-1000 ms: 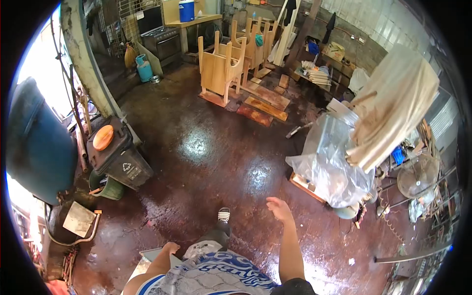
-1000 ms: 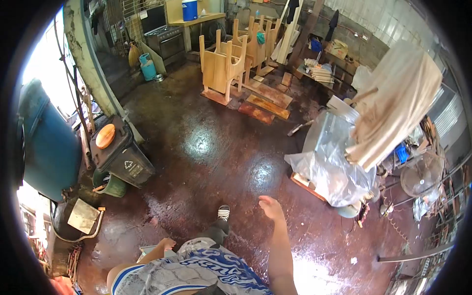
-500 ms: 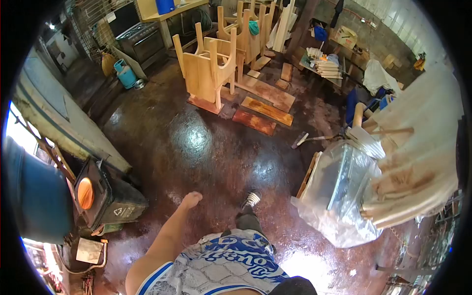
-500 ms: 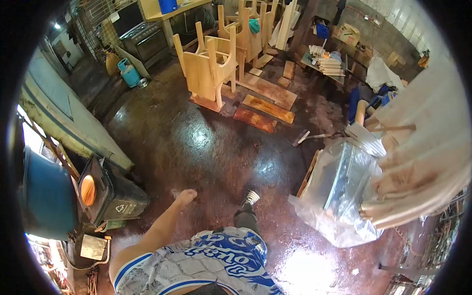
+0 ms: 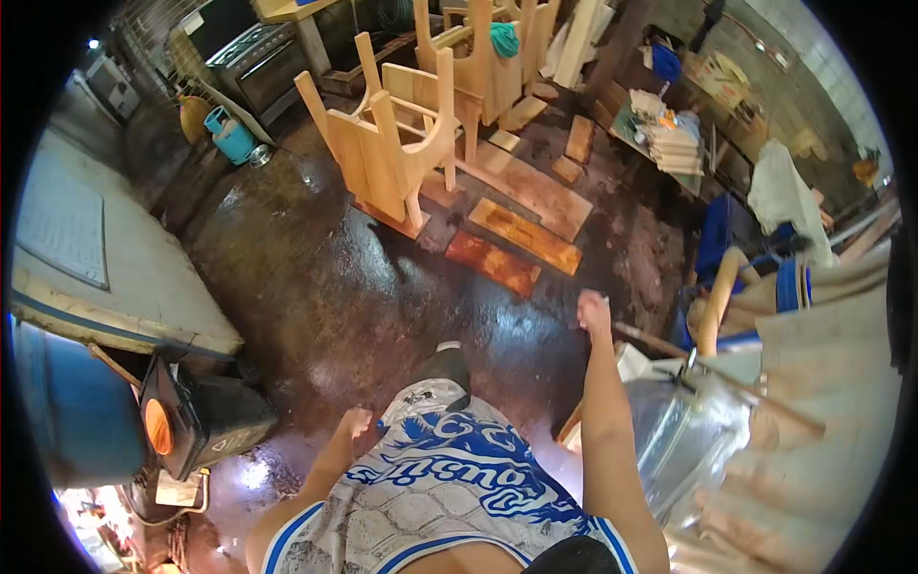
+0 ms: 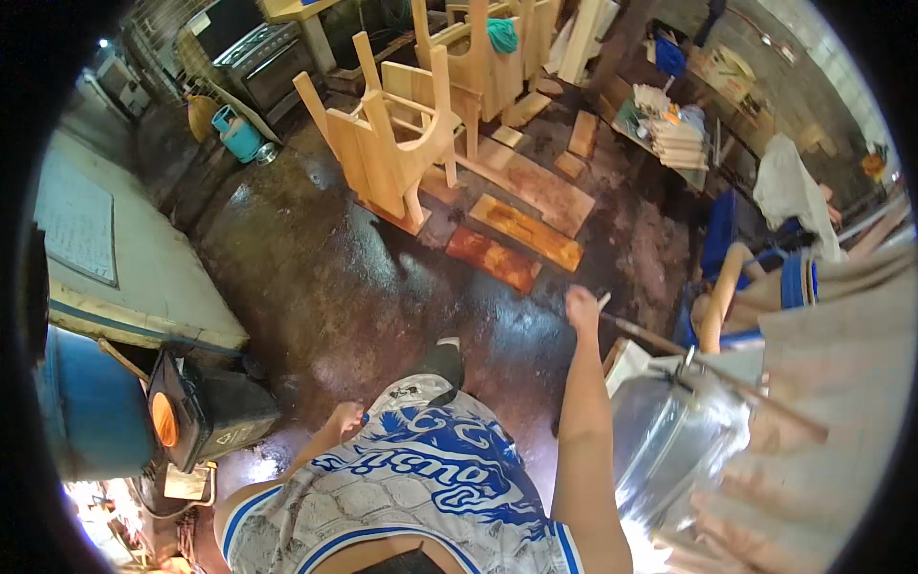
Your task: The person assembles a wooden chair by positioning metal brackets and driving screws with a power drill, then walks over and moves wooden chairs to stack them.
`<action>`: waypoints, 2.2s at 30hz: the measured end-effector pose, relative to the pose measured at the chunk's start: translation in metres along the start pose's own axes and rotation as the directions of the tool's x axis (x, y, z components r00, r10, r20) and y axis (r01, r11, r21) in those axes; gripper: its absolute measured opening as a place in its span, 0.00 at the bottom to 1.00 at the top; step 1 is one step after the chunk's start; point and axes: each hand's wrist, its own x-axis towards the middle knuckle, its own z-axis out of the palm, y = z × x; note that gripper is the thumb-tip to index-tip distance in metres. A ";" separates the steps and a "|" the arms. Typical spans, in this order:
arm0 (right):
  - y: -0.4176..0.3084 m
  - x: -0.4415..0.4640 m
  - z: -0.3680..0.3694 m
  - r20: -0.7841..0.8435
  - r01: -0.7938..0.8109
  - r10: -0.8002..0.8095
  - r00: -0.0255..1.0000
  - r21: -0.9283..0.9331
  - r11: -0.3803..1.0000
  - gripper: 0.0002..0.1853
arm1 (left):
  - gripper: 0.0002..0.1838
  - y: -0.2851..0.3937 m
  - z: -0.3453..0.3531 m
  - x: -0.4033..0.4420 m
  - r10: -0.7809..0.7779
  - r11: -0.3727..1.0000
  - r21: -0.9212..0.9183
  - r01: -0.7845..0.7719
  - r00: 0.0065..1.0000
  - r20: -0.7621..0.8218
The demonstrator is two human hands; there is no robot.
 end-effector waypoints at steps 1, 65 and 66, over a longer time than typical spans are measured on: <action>-0.043 0.055 0.009 -0.052 0.244 -0.240 0.969 0.118 0.963 0.08 | 0.08 -0.007 -0.001 0.012 0.148 0.982 0.110 -0.153 0.988 0.046; -0.406 1.352 -0.242 0.678 0.179 0.187 0.711 -0.432 0.884 0.11 | 0.18 -0.261 -0.974 1.100 -0.612 -0.339 -0.851 0.401 0.593 0.523; -0.402 1.368 -0.260 0.696 0.254 0.151 0.702 -0.442 0.860 0.12 | 0.19 -0.255 -0.991 1.106 -0.556 -0.435 -0.799 0.416 0.573 0.602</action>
